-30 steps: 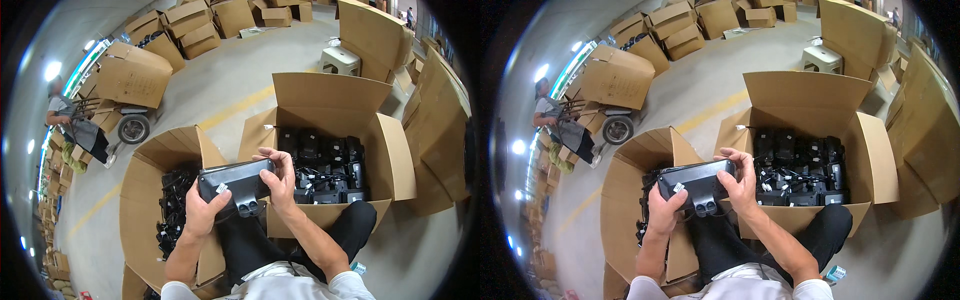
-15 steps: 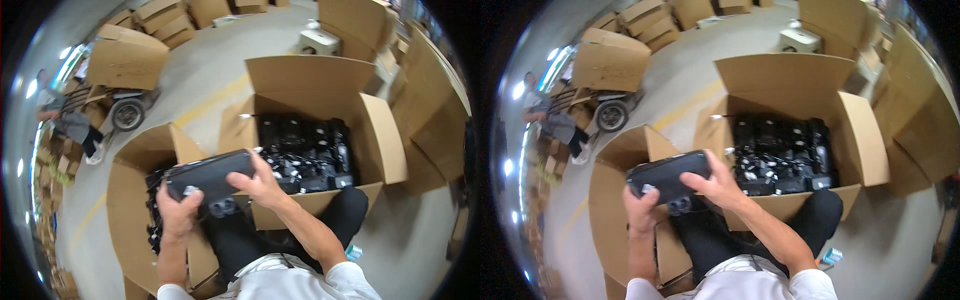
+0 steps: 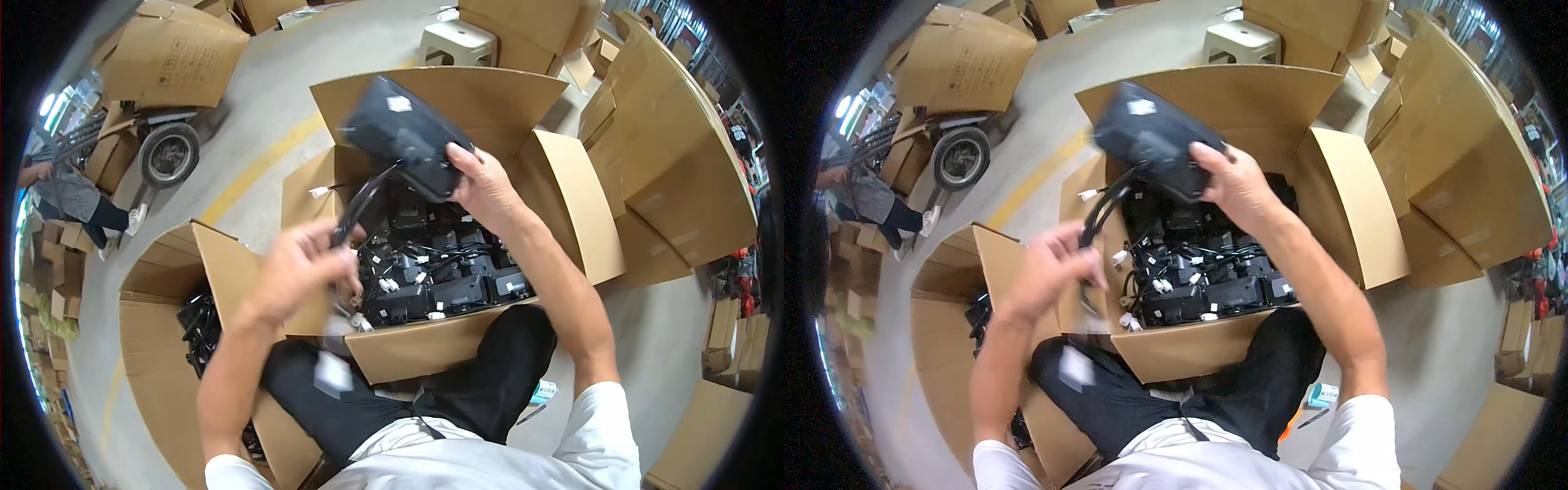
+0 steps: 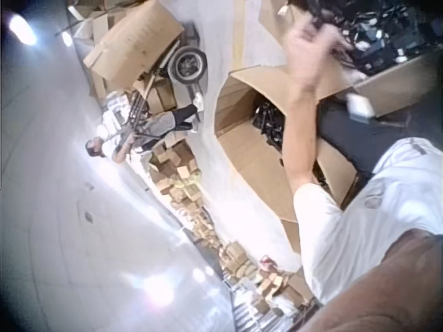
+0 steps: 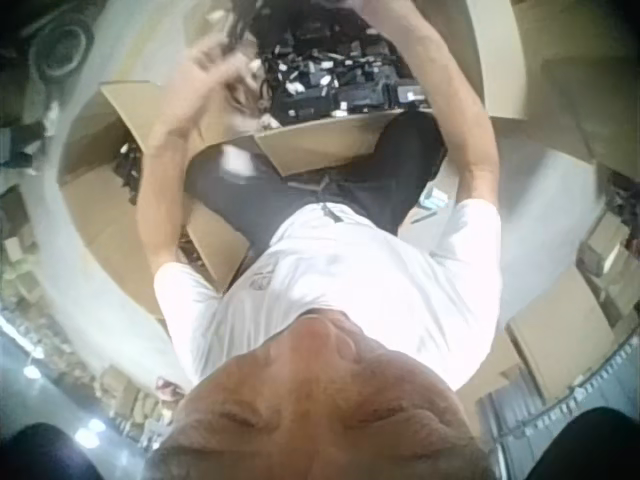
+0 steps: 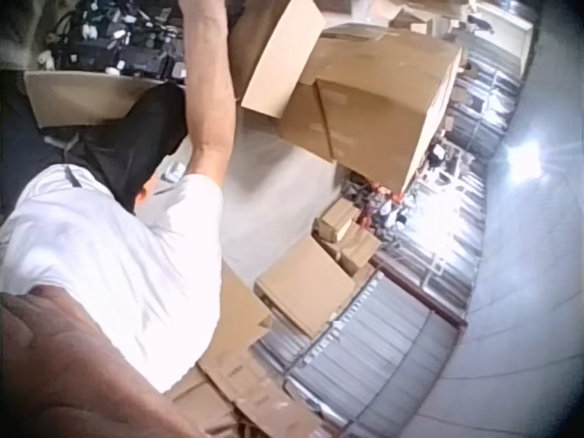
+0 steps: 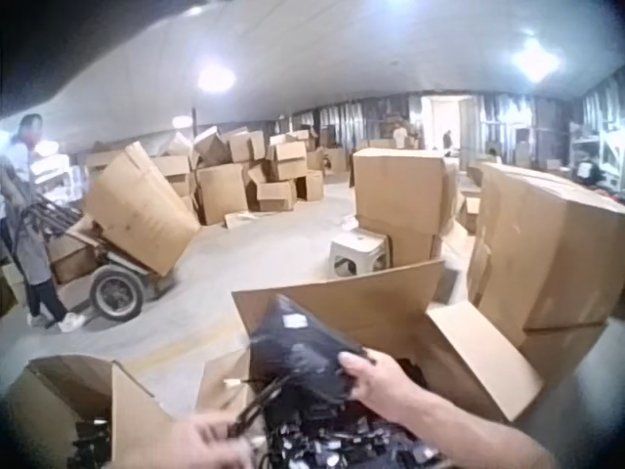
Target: The person sits on the floor between two large cardboard boxes and repeatedly picks up black electronic devices with attached cables. They inspect the devices by turning them over in their hands and then place them into the adjacent box.
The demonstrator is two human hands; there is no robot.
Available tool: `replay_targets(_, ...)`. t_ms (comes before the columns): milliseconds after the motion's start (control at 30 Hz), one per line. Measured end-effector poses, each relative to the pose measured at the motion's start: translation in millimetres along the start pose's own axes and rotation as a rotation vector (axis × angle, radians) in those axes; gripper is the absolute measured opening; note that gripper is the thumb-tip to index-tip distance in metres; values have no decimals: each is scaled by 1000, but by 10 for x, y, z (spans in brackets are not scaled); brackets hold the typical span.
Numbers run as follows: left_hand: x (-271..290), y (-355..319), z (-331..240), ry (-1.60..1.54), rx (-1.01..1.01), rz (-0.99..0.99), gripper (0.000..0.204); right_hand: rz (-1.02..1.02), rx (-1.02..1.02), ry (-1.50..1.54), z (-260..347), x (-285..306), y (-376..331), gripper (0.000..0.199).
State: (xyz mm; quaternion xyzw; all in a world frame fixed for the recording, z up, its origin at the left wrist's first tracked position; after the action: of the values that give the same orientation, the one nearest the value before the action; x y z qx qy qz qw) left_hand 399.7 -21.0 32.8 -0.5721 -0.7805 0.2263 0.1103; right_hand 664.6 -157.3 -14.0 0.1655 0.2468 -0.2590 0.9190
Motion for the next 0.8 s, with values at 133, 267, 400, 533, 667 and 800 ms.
replay_targets(133, 444, -24, -299, -291, -222, -260, 57, -247, -253, 4, -852, 1278, -127, 44)
replay_targets(267, 762, -299, -144, -139, -155, -343, 51, -442, -339, -89, -1533, 2077, -193, 44)
replay_targets(400, 1163, -879, 303, -160, -38, -545, 47, -527, -358, -292, -2052, 2070, -38, 47)
replay_targets(533, 1543, -1567, 820, -240, -4, -747, 47, -508, -256, -469, -1997, 2003, 2, 62)
replay_targets(667, 1753, -2529, 1450, -338, 44, -1148, 39, -600, -322, -545, -2107, 1948, 32, 66)
replay_targets(800, 2059, -2695, 1770, -444, 43, -1081, 30, -634, -529, -341, -2222, 2493, -55, 67)
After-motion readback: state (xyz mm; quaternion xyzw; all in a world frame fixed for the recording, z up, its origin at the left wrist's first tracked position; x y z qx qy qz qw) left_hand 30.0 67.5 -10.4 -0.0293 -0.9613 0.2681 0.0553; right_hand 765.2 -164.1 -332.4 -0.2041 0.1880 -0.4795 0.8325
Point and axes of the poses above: each hand's wrist, its own y-axis towards the middle knuckle, its own x-axis out of the back of the hand, z = x × y, the point moved 2 cm from there along y, towards the middle knuckle, and after that the axes turned 12 degrees about x, right-handed, at the moved point
